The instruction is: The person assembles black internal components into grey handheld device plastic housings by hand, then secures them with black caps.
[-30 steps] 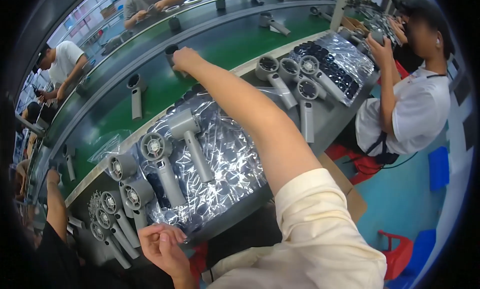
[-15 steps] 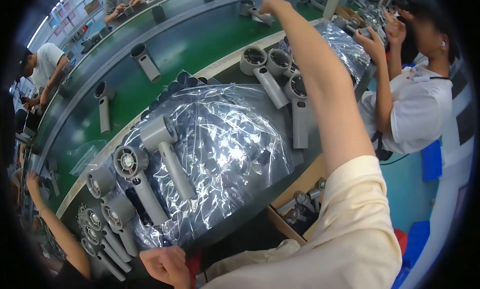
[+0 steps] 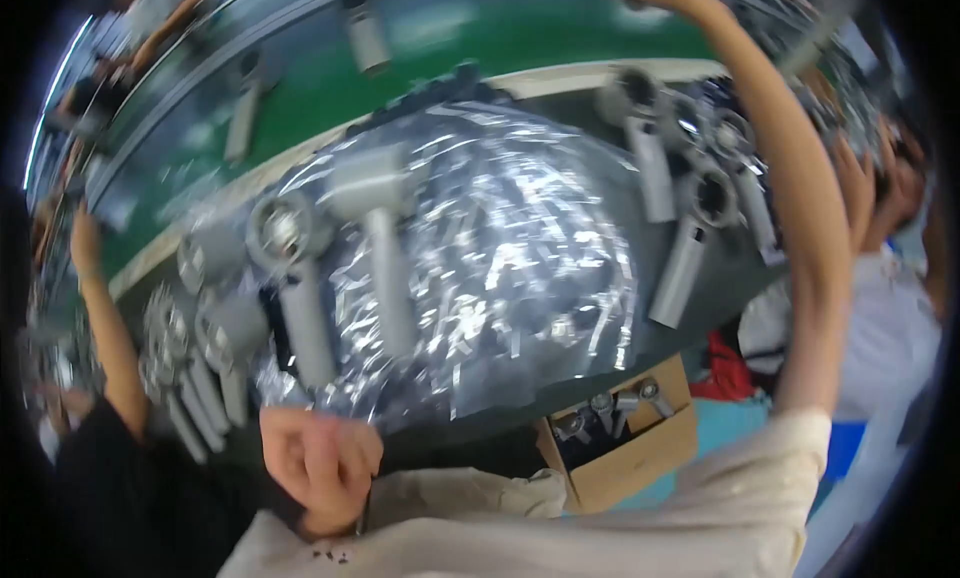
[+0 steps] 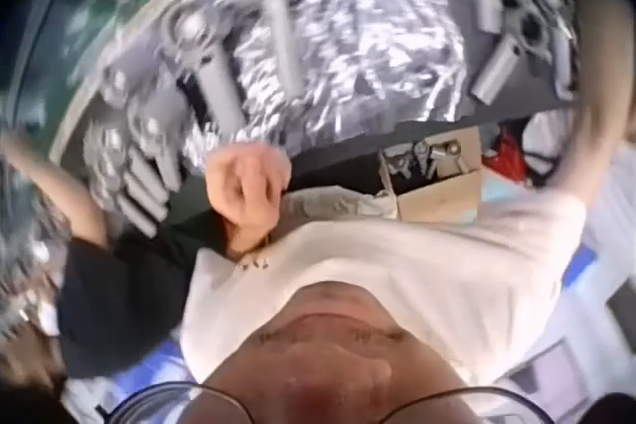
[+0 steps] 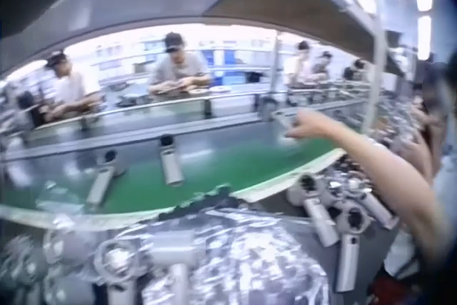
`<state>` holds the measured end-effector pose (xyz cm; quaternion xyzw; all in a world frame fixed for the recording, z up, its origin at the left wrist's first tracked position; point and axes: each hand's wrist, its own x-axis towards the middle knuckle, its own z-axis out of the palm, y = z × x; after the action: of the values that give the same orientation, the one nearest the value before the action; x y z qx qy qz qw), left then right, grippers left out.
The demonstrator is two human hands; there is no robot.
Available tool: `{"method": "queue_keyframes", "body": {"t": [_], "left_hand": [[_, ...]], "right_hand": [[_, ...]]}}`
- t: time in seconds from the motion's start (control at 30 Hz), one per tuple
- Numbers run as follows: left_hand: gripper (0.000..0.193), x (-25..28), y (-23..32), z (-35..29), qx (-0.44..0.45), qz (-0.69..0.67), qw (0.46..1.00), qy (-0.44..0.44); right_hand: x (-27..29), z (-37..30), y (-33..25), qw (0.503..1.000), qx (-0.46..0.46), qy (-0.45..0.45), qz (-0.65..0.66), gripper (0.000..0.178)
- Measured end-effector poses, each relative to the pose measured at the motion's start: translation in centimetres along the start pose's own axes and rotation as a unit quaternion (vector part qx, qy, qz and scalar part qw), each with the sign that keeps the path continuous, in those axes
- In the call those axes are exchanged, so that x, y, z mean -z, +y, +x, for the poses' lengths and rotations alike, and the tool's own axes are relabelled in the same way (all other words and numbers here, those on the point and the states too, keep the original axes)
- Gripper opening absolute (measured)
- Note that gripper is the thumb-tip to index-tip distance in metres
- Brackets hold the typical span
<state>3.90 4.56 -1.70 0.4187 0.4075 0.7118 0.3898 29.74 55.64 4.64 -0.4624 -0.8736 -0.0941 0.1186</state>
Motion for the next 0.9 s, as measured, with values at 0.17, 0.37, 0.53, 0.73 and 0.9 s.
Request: {"method": "queue_keyframes", "body": {"t": [0.17,0.37,0.53,0.73,0.9], "left_hand": [[0.035,0.7,0.9,1.6,0.041,-0.135,0.99,0.012],[0.053,-0.2,1.3,0.6,-0.005,-0.182,0.951,0.249],[0.05,2.6,1.8,-2.5,0.057,-0.286,0.94,0.176],[0.043,5.7,1.8,-4.1,0.098,-0.254,0.934,0.232],[0.048,6.9,2.0,-5.1,0.143,-0.23,0.939,0.213]], "right_hand": [[10.9,-12.1,-20.3,0.975,-0.009,-0.09,0.202,0.037],[13.8,-26.0,-32.8,0.932,0.208,-0.152,0.257,0.042],[14.3,-29.5,-37.1,0.885,0.196,-0.312,0.284,0.04],[8.3,-20.9,-41.7,0.905,0.308,0.047,0.29,0.011],[2.0,-16.1,-43.6,0.923,0.372,0.087,0.031,0.012]]}}
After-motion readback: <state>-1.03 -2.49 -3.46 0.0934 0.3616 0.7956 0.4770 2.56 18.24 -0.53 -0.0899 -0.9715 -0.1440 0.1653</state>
